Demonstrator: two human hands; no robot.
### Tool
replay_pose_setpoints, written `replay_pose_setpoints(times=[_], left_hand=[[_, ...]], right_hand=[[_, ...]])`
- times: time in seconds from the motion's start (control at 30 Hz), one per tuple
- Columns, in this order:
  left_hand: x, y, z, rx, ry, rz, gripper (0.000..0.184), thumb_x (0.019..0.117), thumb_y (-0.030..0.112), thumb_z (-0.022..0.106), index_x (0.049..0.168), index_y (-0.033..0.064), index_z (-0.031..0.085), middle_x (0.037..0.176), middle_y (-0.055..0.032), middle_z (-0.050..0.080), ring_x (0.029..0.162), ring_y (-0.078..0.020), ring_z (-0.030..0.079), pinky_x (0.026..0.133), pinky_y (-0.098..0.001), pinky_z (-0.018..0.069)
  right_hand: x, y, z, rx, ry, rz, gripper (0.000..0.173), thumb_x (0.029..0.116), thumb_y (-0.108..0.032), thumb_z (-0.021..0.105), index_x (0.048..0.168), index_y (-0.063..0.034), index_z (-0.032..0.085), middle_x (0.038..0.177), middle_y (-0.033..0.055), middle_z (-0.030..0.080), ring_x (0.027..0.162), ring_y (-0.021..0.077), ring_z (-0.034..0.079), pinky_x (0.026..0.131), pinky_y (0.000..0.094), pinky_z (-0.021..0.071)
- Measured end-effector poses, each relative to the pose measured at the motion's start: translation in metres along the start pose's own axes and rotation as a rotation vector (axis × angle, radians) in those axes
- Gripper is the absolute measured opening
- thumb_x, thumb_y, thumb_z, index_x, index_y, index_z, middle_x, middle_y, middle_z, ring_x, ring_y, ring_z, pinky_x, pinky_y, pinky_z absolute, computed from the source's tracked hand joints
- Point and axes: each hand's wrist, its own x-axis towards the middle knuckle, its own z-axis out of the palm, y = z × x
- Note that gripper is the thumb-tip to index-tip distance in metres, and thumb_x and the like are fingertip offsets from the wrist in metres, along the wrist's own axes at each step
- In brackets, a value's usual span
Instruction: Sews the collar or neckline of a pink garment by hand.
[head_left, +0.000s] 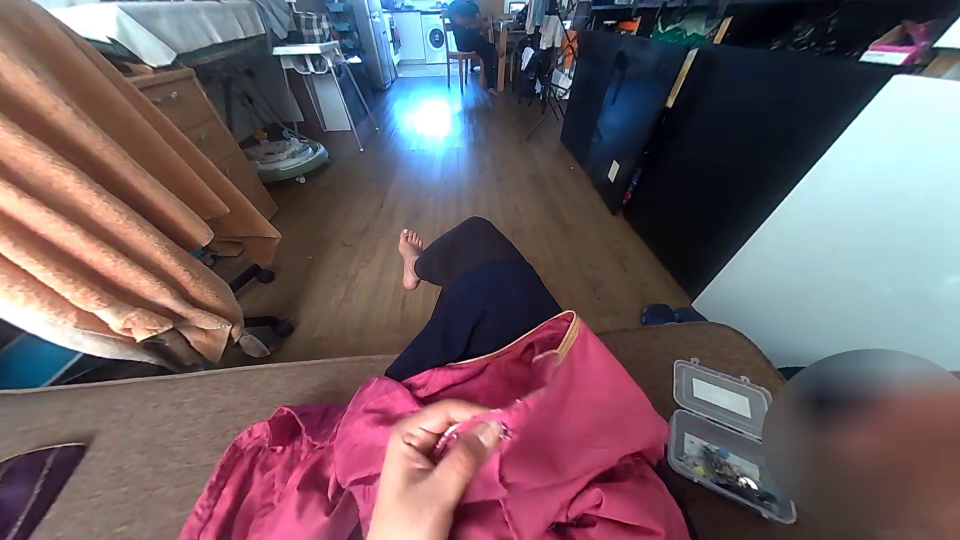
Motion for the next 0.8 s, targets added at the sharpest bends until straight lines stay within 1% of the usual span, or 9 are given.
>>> replay_pose_setpoints(times=[0.03,0.07,0.1,0.13,0.17,0.23,0.4,0.5,0.8], left_hand=[[-0.002,0.001,0.002,0.009,-0.055,-0.003,0.017,0.0946,0.003,0.064,0.099,0.0112,0.078,0.09,0.0077,0.075,0.078,0.0024,0.068,0.072,-0.0173,0.0568],[-0.003,0.003,0.004,0.012,-0.093,-0.006,0.018,0.0937,0.001,0.065,0.102,0.0103,0.078,0.092,0.0076,0.076,0.08,0.0023,0.068,0.073,-0.0176,0.0574],[-0.004,0.004,0.006,0.02,-0.116,-0.006,0.018,0.0933,0.0,0.065,0.103,0.0096,0.077,0.092,0.0075,0.076,0.081,0.0024,0.069,0.073,-0.0175,0.0576],[-0.005,0.005,0.007,0.033,-0.125,-0.002,0.018,0.0928,0.0,0.065,0.103,0.0092,0.076,0.091,0.0078,0.076,0.08,0.0029,0.068,0.072,-0.0169,0.0571],[-0.006,0.006,0.007,0.051,-0.129,0.005,0.017,0.0926,0.0,0.065,0.102,0.0093,0.076,0.09,0.0084,0.075,0.078,0.0035,0.068,0.071,-0.0162,0.0564],[-0.007,0.007,0.006,0.064,-0.13,0.02,0.016,0.0923,0.001,0.066,0.102,0.0096,0.076,0.09,0.0087,0.075,0.078,0.0039,0.067,0.07,-0.0157,0.0562],[-0.01,0.008,0.003,0.065,-0.12,0.033,0.016,0.0911,0.001,0.067,0.1,0.0098,0.076,0.088,0.0094,0.075,0.078,0.0047,0.067,0.07,-0.015,0.0559],[-0.01,0.008,0.002,0.065,-0.12,0.037,0.016,0.0905,0.0,0.067,0.1,0.009,0.076,0.088,0.0091,0.075,0.077,0.0046,0.067,0.07,-0.0153,0.056],[-0.009,0.009,0.004,0.068,-0.123,0.039,0.014,0.0896,0.001,0.067,0.098,0.0094,0.075,0.086,0.0095,0.074,0.075,0.0051,0.066,0.068,-0.0143,0.055]], right_hand=[[-0.005,-0.006,0.02,-0.023,-0.082,-0.028,0.009,0.104,-0.023,0.062,0.11,-0.024,0.069,0.106,-0.0163,0.067,0.082,-0.0074,0.065,0.069,0.012,0.0573],[-0.01,-0.011,0.041,-0.034,-0.148,-0.071,0.01,0.1039,-0.025,0.062,0.109,-0.0222,0.07,0.109,-0.0117,0.065,0.087,-0.007,0.064,0.073,0.0114,0.056],[-0.016,-0.016,0.061,-0.03,-0.2,-0.115,0.01,0.1034,-0.024,0.063,0.108,-0.0204,0.071,0.109,-0.0077,0.064,0.092,-0.0058,0.062,0.078,0.0108,0.0537],[-0.023,-0.021,0.078,-0.017,-0.235,-0.149,0.009,0.102,-0.021,0.065,0.107,-0.0177,0.072,0.105,-0.0033,0.063,0.093,-0.0037,0.061,0.081,0.0101,0.0511],[-0.028,-0.024,0.092,0.0,-0.258,-0.178,0.009,0.1004,-0.017,0.066,0.106,-0.0142,0.073,0.1,0.0014,0.062,0.092,-0.0003,0.06,0.081,0.0101,0.0496],[-0.035,-0.026,0.109,-0.002,-0.281,-0.231,0.011,0.0983,-0.013,0.067,0.106,-0.0101,0.075,0.091,0.0064,0.06,0.086,0.0045,0.058,0.077,0.0095,0.0473],[-0.039,-0.028,0.116,-0.037,-0.293,-0.257,0.012,0.0982,-0.011,0.067,0.106,-0.0088,0.076,0.089,0.0078,0.058,0.082,0.006,0.055,0.074,0.0087,0.0448],[-0.038,-0.031,0.117,-0.021,-0.297,-0.231,0.011,0.0983,-0.011,0.067,0.105,-0.0075,0.075,0.089,0.008,0.059,0.083,0.0047,0.057,0.075,0.0082,0.0459],[-0.035,-0.031,0.116,0.024,-0.324,-0.191,0.011,0.0997,-0.011,0.065,0.104,-0.0061,0.074,0.09,0.0077,0.058,0.084,0.0034,0.058,0.075,0.0074,0.0467]])
